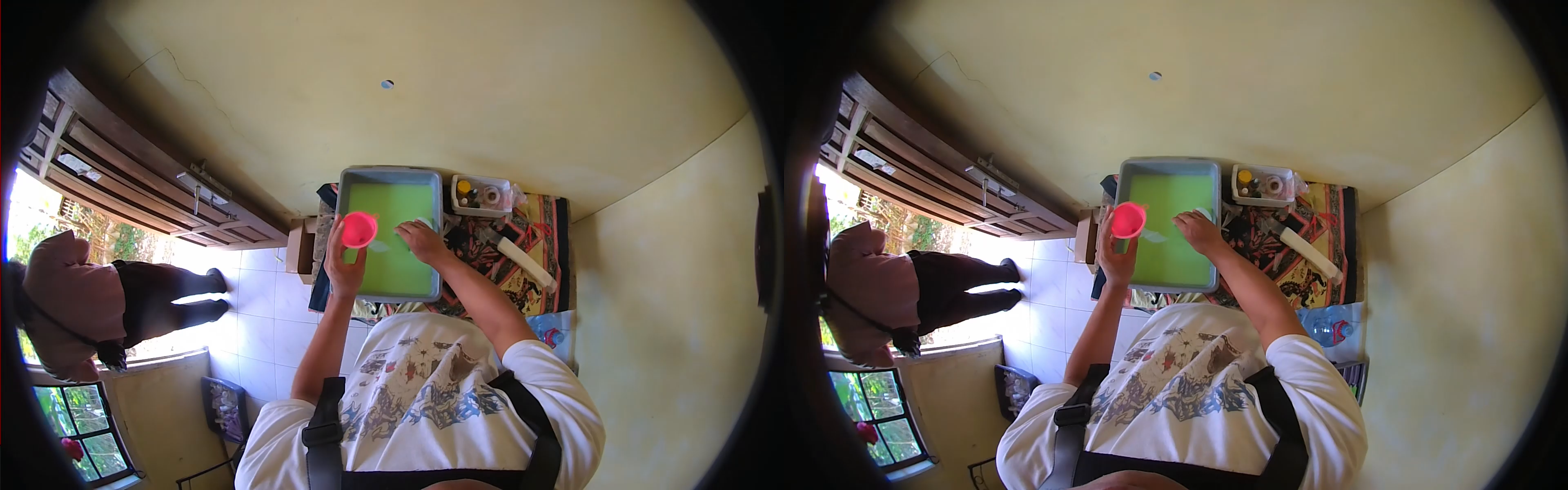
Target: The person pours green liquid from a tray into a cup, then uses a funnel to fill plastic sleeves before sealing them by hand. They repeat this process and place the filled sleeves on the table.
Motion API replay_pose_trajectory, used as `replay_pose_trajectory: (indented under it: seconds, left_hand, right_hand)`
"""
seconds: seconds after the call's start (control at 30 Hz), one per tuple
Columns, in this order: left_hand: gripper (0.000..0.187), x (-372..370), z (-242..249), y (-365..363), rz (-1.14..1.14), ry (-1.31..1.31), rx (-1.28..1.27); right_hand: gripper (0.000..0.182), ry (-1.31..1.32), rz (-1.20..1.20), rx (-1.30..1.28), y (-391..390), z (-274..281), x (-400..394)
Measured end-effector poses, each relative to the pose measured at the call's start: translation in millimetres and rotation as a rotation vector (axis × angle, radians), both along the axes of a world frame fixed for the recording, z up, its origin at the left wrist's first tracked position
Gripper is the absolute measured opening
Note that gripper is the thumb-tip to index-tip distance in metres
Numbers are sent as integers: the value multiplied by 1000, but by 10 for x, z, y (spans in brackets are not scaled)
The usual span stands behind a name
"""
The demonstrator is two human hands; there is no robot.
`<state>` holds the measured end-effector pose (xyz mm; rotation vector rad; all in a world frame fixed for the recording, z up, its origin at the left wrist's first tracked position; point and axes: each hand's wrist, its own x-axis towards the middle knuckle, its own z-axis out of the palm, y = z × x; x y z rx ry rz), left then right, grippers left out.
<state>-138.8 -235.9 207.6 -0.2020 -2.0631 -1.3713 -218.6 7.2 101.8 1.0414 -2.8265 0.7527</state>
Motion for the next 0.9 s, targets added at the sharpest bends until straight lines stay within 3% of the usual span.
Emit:
replay_pose_trajectory:
  seconds: [0.4, 0.5, 0.7, 0.9]
  left_hand:
    - [77, 46, 25, 42, 6, 15, 16]
    - [78, 59, 49, 50, 17, 25, 29]
    - [80, 19, 96, 8, 5, 71, 86]
    - [81, -64, 300, 85, -68, 83, 99]
  right_hand:
    - [57, -38, 95, -115, -108, -82, 181]
    - [66, -203, 23, -192, -88, 112, 236]
    - [91, -226, -236, -380, 74, 441, 435]
    - [94, -197, -416, -473, 253, 816, 613]
